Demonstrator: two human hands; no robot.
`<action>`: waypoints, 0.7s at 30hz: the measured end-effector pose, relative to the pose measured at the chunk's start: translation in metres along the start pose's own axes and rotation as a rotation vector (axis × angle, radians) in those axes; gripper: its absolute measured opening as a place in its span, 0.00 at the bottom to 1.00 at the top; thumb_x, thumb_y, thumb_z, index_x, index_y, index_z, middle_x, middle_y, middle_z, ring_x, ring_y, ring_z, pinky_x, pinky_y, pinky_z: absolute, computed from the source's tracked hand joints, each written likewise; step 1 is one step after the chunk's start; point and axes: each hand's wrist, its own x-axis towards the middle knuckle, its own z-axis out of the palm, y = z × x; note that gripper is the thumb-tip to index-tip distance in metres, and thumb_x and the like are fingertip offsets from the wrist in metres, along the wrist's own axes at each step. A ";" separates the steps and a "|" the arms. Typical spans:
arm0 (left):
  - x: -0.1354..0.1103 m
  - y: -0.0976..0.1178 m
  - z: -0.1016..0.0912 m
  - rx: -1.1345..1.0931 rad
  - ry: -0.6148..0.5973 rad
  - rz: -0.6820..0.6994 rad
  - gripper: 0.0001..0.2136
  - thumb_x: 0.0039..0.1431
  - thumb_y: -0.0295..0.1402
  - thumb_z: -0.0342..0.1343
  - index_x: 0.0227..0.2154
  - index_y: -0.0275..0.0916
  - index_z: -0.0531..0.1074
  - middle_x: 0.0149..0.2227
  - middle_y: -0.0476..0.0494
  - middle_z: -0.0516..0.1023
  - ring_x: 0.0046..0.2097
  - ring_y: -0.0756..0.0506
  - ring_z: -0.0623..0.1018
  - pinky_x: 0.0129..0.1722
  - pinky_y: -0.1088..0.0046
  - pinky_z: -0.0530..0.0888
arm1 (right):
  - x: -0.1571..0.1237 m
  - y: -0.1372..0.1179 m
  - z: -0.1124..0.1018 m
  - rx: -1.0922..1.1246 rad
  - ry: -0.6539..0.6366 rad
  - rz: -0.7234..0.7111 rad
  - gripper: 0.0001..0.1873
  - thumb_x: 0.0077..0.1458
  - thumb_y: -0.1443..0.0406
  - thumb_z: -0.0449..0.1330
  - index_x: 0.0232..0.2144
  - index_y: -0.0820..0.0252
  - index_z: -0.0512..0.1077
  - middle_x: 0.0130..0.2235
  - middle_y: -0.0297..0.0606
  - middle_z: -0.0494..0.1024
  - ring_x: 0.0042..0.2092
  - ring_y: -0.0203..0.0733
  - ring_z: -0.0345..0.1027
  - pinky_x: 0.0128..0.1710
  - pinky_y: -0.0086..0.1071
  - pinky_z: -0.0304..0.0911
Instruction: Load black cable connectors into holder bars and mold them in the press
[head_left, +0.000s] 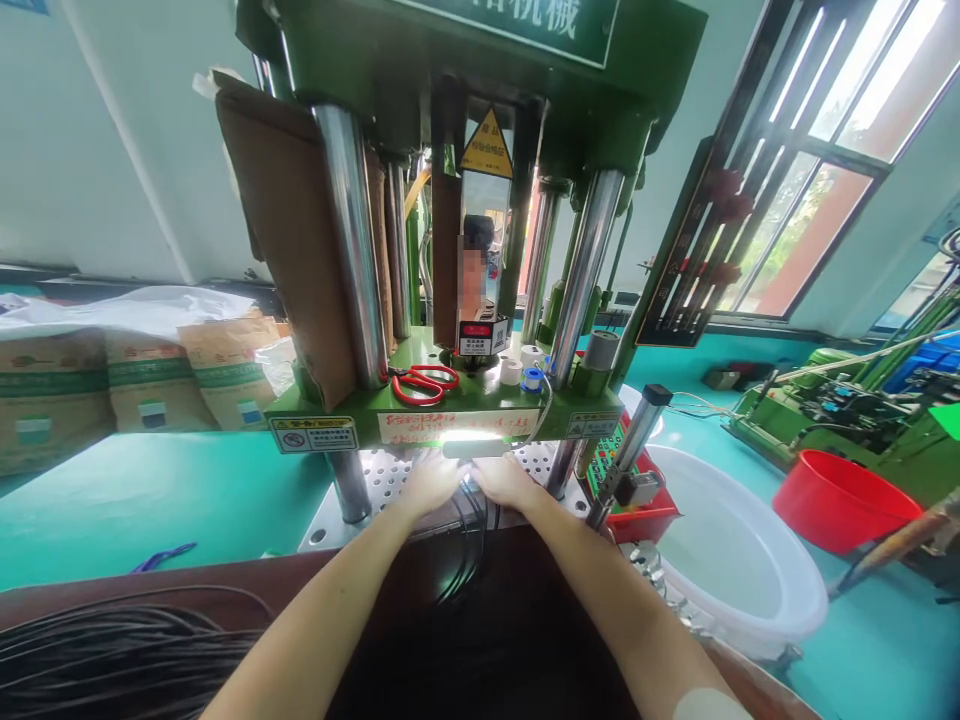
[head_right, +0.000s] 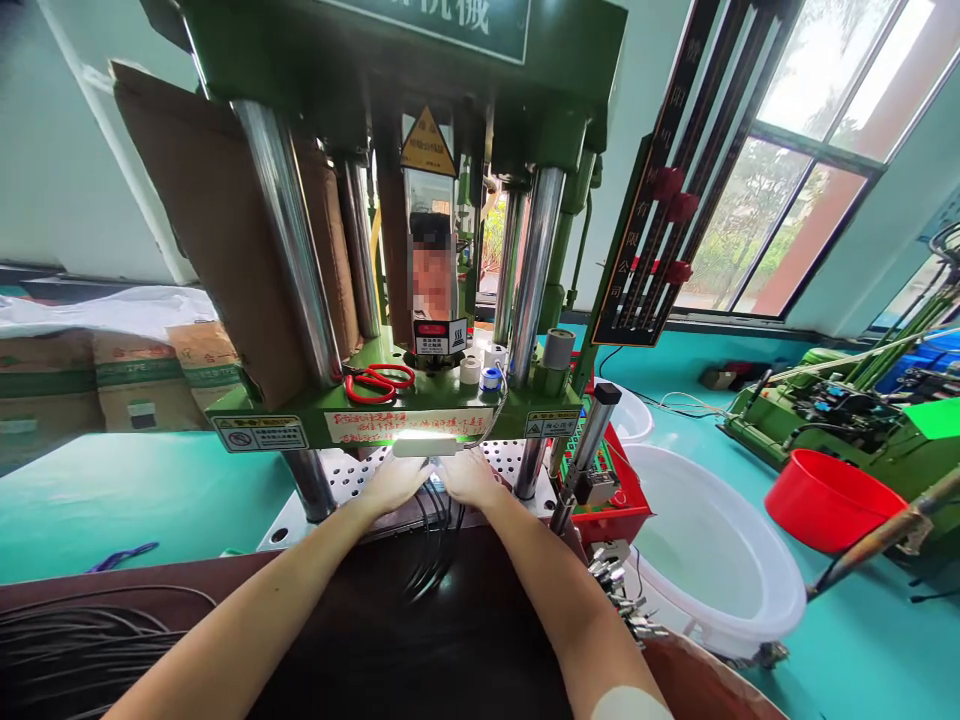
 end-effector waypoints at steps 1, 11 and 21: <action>-0.004 -0.005 -0.001 -0.009 -0.021 0.042 0.17 0.60 0.41 0.43 0.42 0.40 0.72 0.45 0.40 0.74 0.50 0.40 0.69 0.52 0.62 0.62 | -0.005 0.002 -0.002 0.001 -0.002 -0.035 0.18 0.60 0.57 0.47 0.44 0.61 0.69 0.45 0.44 0.74 0.47 0.45 0.65 0.47 0.37 0.56; 0.003 -0.022 0.008 -0.062 -0.084 0.077 0.22 0.60 0.45 0.40 0.50 0.37 0.65 0.51 0.37 0.71 0.53 0.40 0.67 0.53 0.61 0.61 | 0.009 0.005 0.005 -0.011 -0.036 -0.022 0.24 0.59 0.53 0.47 0.47 0.63 0.69 0.41 0.46 0.76 0.44 0.46 0.68 0.44 0.36 0.59; -0.007 -0.037 0.007 -0.086 -0.082 0.024 0.21 0.59 0.44 0.42 0.51 0.38 0.64 0.54 0.37 0.67 0.56 0.40 0.64 0.54 0.62 0.60 | -0.006 0.021 0.003 -0.044 -0.018 -0.004 0.21 0.60 0.56 0.46 0.40 0.66 0.72 0.44 0.48 0.75 0.48 0.46 0.65 0.49 0.36 0.55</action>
